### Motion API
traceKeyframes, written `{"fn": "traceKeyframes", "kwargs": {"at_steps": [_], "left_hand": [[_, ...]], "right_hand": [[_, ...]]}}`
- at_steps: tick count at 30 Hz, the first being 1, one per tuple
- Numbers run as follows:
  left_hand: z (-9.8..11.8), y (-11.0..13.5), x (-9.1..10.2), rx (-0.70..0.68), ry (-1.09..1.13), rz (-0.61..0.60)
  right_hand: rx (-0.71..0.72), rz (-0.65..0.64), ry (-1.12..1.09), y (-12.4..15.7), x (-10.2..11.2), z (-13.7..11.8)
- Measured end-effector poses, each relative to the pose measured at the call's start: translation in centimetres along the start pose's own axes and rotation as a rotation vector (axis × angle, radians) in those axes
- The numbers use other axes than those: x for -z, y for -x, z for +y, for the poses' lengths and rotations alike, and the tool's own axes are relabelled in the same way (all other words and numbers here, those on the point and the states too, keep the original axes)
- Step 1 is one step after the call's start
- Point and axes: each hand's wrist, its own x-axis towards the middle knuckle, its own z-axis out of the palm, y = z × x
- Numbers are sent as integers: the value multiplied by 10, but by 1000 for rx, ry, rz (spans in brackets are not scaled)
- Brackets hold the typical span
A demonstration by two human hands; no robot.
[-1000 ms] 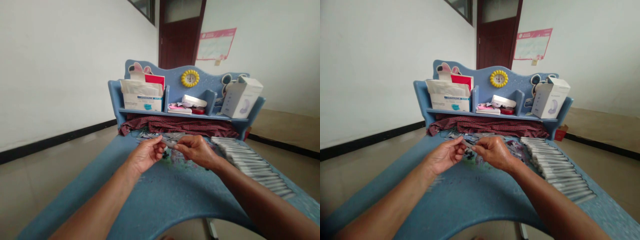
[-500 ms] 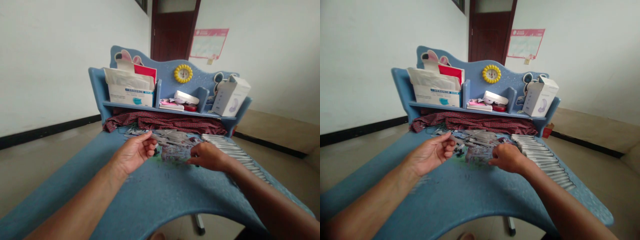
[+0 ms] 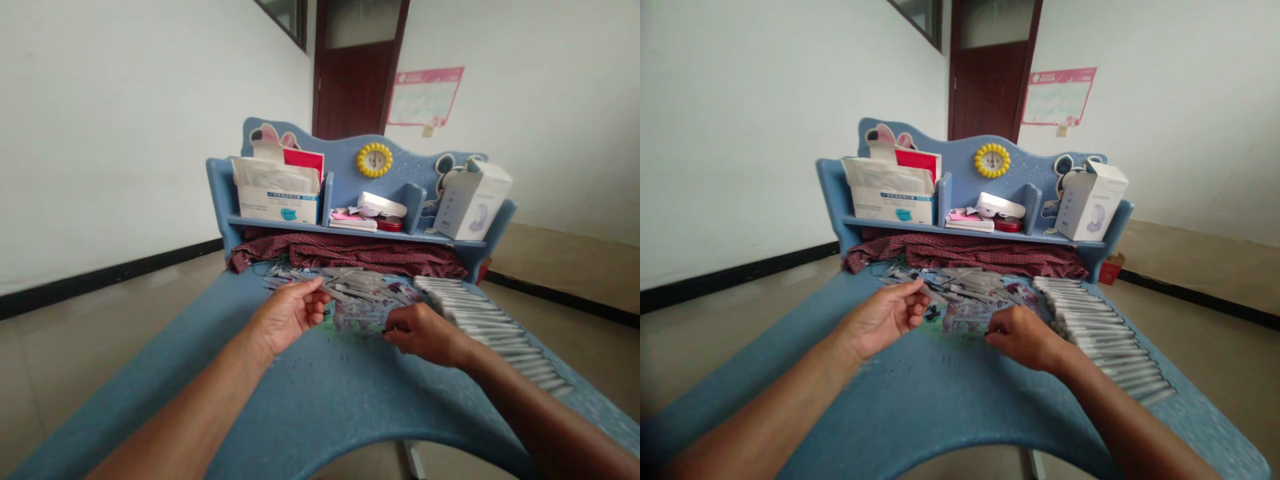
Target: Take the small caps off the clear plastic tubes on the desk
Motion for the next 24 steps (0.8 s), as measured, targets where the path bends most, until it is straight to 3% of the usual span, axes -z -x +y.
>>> {"fn": "traceKeyframes", "kwargs": {"at_steps": [3,6,12,24], "left_hand": [[-2,0,0,-2,-37,-19],[-4,0,0,-5,-71,-8],[-8,-2,1,-16,-125,-10],[-9,-1,-1,-12,-198,-9]], "right_hand": [[83,48,-262,-4,1,-22],[125,110,-350,-10,0,-36],[134,148,-399,-18,-7,-38],[156,100,-375,-17,-7,-41]]}}
